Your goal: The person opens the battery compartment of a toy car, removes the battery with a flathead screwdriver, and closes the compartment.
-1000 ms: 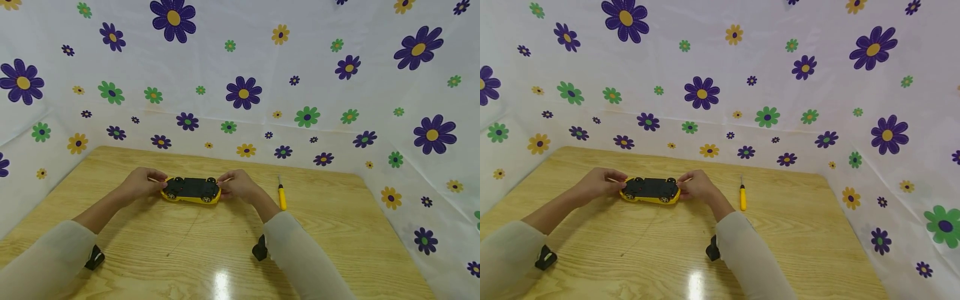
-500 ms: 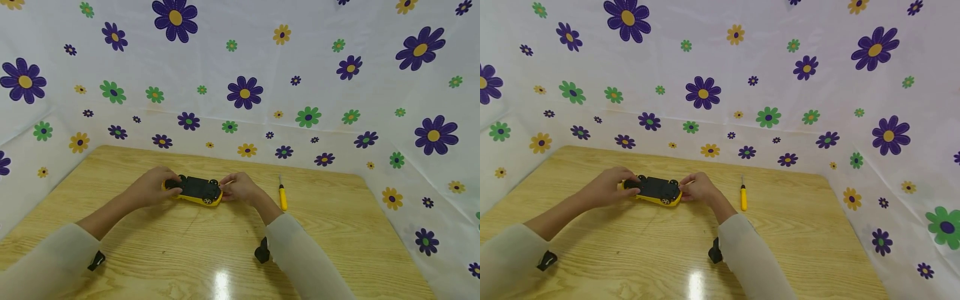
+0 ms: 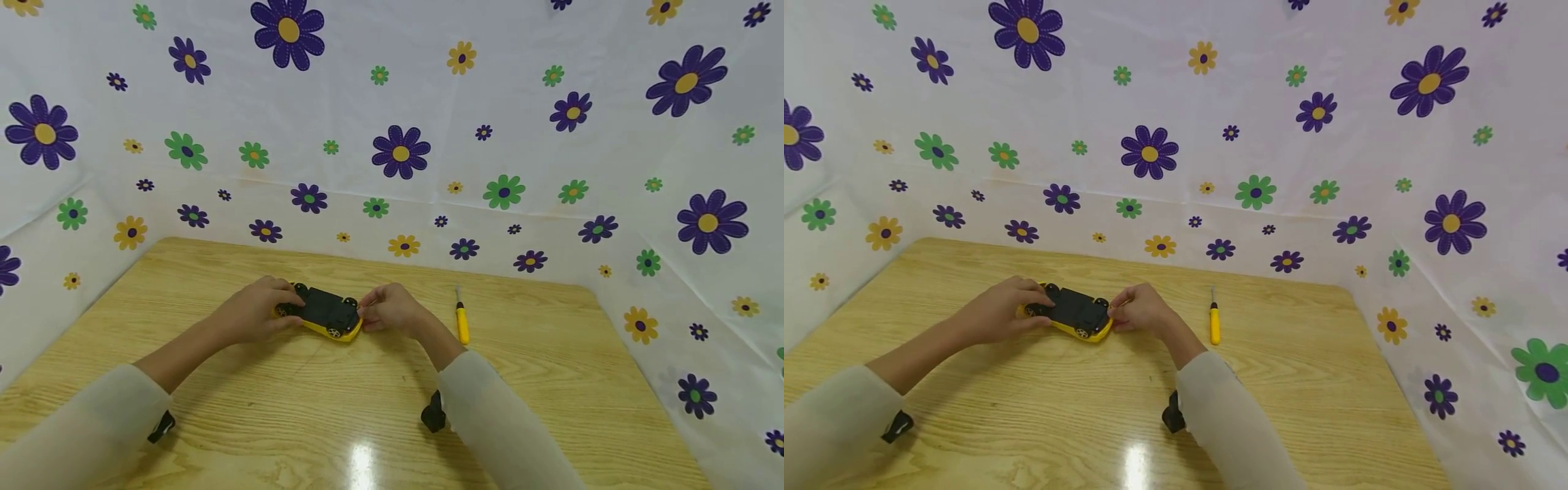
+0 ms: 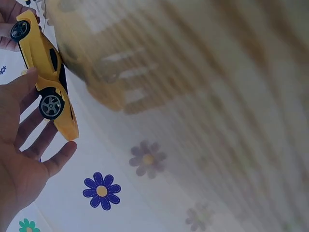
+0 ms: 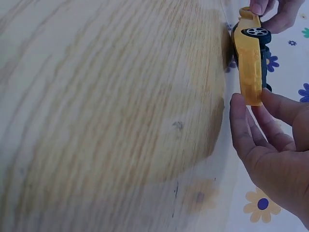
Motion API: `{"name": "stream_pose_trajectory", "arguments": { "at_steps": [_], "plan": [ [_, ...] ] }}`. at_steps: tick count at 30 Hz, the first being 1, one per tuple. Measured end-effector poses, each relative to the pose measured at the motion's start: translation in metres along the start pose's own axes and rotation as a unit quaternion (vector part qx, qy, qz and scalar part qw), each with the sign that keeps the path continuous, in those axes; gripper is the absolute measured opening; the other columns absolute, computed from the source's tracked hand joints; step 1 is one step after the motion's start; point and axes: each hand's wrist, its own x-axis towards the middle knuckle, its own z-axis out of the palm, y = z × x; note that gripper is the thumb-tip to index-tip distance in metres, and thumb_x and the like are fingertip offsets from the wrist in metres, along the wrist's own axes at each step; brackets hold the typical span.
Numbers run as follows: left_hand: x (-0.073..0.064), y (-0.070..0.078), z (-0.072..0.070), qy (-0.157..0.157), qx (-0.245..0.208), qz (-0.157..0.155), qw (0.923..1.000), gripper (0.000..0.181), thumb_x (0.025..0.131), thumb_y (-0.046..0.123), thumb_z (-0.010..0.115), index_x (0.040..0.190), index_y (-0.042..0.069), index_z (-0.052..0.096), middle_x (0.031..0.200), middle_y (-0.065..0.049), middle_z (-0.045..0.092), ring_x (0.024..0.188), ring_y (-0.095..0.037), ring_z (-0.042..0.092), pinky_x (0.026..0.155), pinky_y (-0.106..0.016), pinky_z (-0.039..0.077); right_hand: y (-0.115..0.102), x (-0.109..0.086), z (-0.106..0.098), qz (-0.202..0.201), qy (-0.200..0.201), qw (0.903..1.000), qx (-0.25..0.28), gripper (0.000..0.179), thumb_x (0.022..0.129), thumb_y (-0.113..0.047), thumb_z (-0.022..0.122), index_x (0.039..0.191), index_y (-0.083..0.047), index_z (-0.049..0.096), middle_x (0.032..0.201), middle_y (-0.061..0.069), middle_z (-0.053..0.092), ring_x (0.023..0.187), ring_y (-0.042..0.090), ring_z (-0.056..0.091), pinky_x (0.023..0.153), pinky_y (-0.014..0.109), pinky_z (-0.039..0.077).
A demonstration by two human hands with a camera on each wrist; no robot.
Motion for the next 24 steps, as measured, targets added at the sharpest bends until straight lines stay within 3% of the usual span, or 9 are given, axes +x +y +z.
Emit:
{"name": "stream_pose_trajectory", "arguments": {
  "at_steps": [8,15,20,23,24],
  "plan": [
    [0.007,-0.010,-0.004,-0.023,-0.026,0.036,0.9988,0.027,0.089,0.020,0.082,0.113,0.008,0.077,0.114,-0.007,0.070,0.109,-0.029,0.063,0.094,-0.048,0.056,0.000,-0.008,0.002,-0.012,-0.021,0.9974,-0.067,0.009,0.097,0.001,0.067,0.106,0.004,0.066,0.102,0.012,0.073,0.093,0.026,0.071,0.081,0.037,0.063],
    [0.013,-0.017,-0.007,-0.043,-0.015,0.078,0.9959,0.024,0.089,0.004,0.080,0.112,0.009,0.077,0.117,-0.006,0.069,0.113,-0.027,0.063,0.097,-0.044,0.056,0.000,-0.023,0.012,-0.048,-0.050,0.9875,-0.142,0.010,0.096,-0.007,0.071,0.099,0.001,0.066,0.096,0.014,0.075,0.081,0.026,0.069,0.072,0.036,0.062],
    [0.018,-0.022,-0.008,-0.056,-0.025,0.097,0.9935,0.023,0.090,0.000,0.077,0.111,0.010,0.077,0.119,-0.007,0.069,0.113,-0.028,0.063,0.097,-0.045,0.056,-0.003,-0.031,0.019,-0.099,-0.051,0.9662,-0.232,0.014,0.096,-0.015,0.074,0.094,-0.003,0.068,0.082,0.012,0.073,0.067,0.019,0.066,0.060,0.028,0.056],
    [0.019,-0.024,-0.007,-0.058,-0.030,0.105,0.9923,0.023,0.090,0.000,0.077,0.110,0.010,0.077,0.119,-0.008,0.069,0.113,-0.029,0.064,0.096,-0.046,0.057,-0.006,-0.036,0.021,-0.124,-0.044,0.9417,-0.310,0.019,0.097,-0.021,0.073,0.101,-0.003,0.069,0.080,0.009,0.072,0.066,0.017,0.065,0.058,0.027,0.054],
    [0.020,-0.024,-0.007,-0.059,-0.030,0.107,0.9921,0.023,0.090,0.000,0.077,0.111,0.011,0.077,0.120,-0.008,0.069,0.113,-0.029,0.064,0.096,-0.046,0.057,-0.007,-0.037,0.021,-0.131,-0.037,0.9290,-0.344,0.024,0.097,-0.024,0.073,0.106,-0.002,0.069,0.084,0.009,0.073,0.070,0.017,0.066,0.061,0.028,0.055]
  ]
}}
